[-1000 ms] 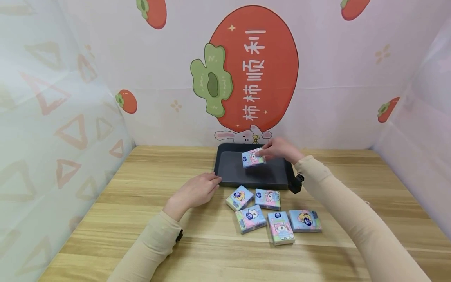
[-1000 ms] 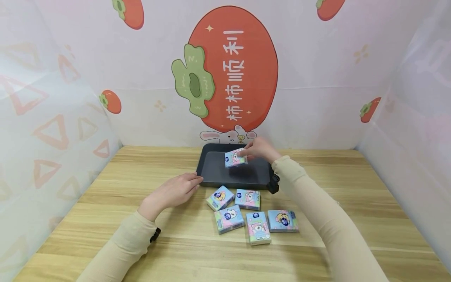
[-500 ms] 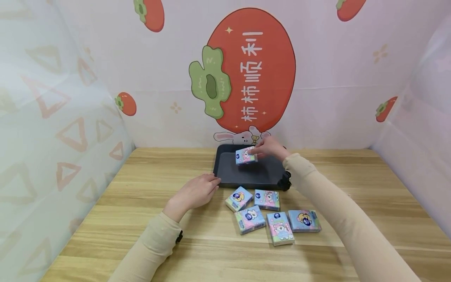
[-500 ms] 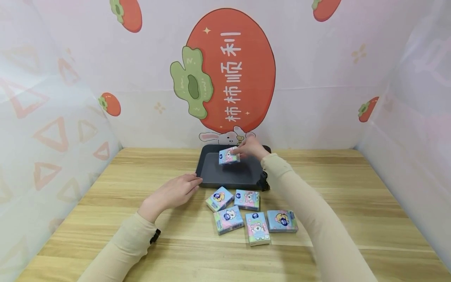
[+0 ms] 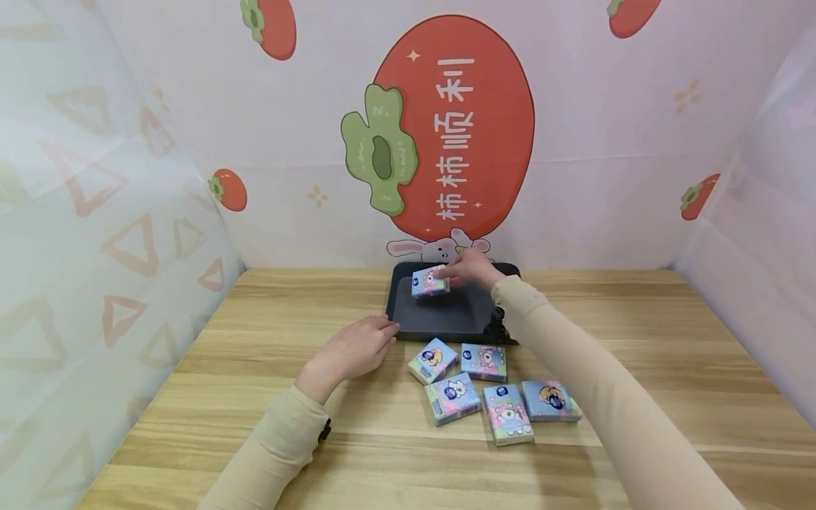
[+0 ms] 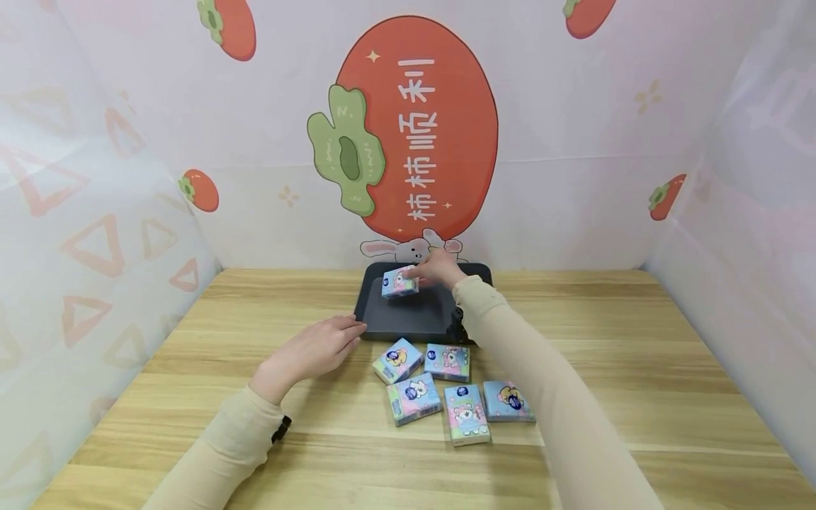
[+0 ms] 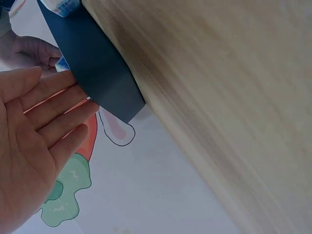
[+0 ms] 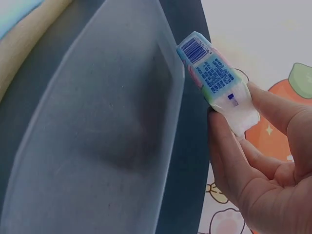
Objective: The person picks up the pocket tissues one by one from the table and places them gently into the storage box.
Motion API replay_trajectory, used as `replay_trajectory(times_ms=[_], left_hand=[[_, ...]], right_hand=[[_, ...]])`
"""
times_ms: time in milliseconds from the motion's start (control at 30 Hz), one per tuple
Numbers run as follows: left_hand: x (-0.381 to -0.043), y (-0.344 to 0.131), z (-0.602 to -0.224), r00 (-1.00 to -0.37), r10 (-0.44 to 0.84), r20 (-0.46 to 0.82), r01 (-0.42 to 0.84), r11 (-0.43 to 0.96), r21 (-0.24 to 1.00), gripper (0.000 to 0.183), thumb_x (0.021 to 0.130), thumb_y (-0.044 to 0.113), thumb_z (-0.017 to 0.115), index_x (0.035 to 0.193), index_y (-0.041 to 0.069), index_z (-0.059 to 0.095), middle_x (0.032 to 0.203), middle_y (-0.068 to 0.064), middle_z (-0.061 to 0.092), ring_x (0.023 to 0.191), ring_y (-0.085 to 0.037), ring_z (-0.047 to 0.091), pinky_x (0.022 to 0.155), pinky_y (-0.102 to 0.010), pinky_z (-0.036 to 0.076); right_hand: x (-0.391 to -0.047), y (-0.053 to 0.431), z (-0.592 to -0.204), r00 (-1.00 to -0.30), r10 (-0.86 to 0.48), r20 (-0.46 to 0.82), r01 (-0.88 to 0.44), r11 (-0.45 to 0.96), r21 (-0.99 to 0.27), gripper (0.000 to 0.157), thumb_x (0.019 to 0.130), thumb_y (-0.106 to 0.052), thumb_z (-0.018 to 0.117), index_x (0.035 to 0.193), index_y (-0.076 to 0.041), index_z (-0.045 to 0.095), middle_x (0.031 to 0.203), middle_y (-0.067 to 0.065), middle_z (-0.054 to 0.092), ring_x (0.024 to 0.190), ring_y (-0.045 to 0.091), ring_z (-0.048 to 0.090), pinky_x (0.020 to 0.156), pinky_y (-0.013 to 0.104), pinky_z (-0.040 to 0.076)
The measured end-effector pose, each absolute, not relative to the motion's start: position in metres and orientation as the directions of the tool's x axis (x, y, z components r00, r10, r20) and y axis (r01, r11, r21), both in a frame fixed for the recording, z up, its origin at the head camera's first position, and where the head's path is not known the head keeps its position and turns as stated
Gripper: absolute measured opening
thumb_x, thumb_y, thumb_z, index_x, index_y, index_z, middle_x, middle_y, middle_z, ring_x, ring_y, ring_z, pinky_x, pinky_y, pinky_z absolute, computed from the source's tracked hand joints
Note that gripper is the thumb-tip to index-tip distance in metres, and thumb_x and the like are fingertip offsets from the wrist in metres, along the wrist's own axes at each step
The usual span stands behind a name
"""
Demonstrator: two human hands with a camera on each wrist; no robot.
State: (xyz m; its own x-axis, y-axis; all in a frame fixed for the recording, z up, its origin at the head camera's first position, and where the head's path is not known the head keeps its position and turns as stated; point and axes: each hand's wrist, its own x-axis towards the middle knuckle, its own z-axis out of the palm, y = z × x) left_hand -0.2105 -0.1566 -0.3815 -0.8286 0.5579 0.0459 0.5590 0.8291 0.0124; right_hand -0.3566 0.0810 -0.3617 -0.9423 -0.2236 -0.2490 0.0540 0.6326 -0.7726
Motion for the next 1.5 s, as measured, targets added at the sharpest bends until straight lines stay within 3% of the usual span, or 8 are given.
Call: replay_trajectory(times_ms=[700,1233,1500], left_hand=[[-0.211,-0.157,-0.382,-0.825,0.562,0.06,0.563,0.826,0.001,0.035,0.099,0.022,0.047,0.125,0.003,0.061,0.127,-0.015,0.06,0.122,-0.028,0.055,0.104,-0.041,0.045],[-0.209,-0.156,-0.38,-0.825,0.562,0.056,0.563,0.826,0.005,0.036,0.099,0.021,0.047,0.126,0.002,0.061,0.128,-0.015,0.059,0.123,-0.028,0.054,0.105,-0.04,0.045],[-0.21,-0.156,-0.382,-0.821,0.567,0.062,0.568,0.823,0.008,0.036,0.099,0.021,0.046,0.125,0.002,0.061,0.128,-0.015,0.059,0.122,-0.029,0.054,0.105,-0.04,0.045]], right_hand=[[-0.365,0.055,-0.371,-0.947,-0.199,-0.252,0.118,0.513,-0.85,0.046,0.083,-0.029,0.074,0.116,0.001,0.063,0.112,0.016,0.067,0.098,0.027,0.068,0.092,0.036,0.055],[-0.372,0.052,-0.372,-0.946,-0.145,-0.291,0.171,0.541,-0.824,0.048,0.086,-0.028,0.07,0.122,0.001,0.058,0.117,0.016,0.064,0.102,0.028,0.062,0.095,0.036,0.052],[-0.372,0.054,-0.37,-0.922,-0.166,-0.349,0.255,0.417,-0.873,0.056,0.086,-0.018,0.07,0.131,0.004,0.047,0.129,0.021,0.054,0.113,0.032,0.06,0.098,0.038,0.051]])
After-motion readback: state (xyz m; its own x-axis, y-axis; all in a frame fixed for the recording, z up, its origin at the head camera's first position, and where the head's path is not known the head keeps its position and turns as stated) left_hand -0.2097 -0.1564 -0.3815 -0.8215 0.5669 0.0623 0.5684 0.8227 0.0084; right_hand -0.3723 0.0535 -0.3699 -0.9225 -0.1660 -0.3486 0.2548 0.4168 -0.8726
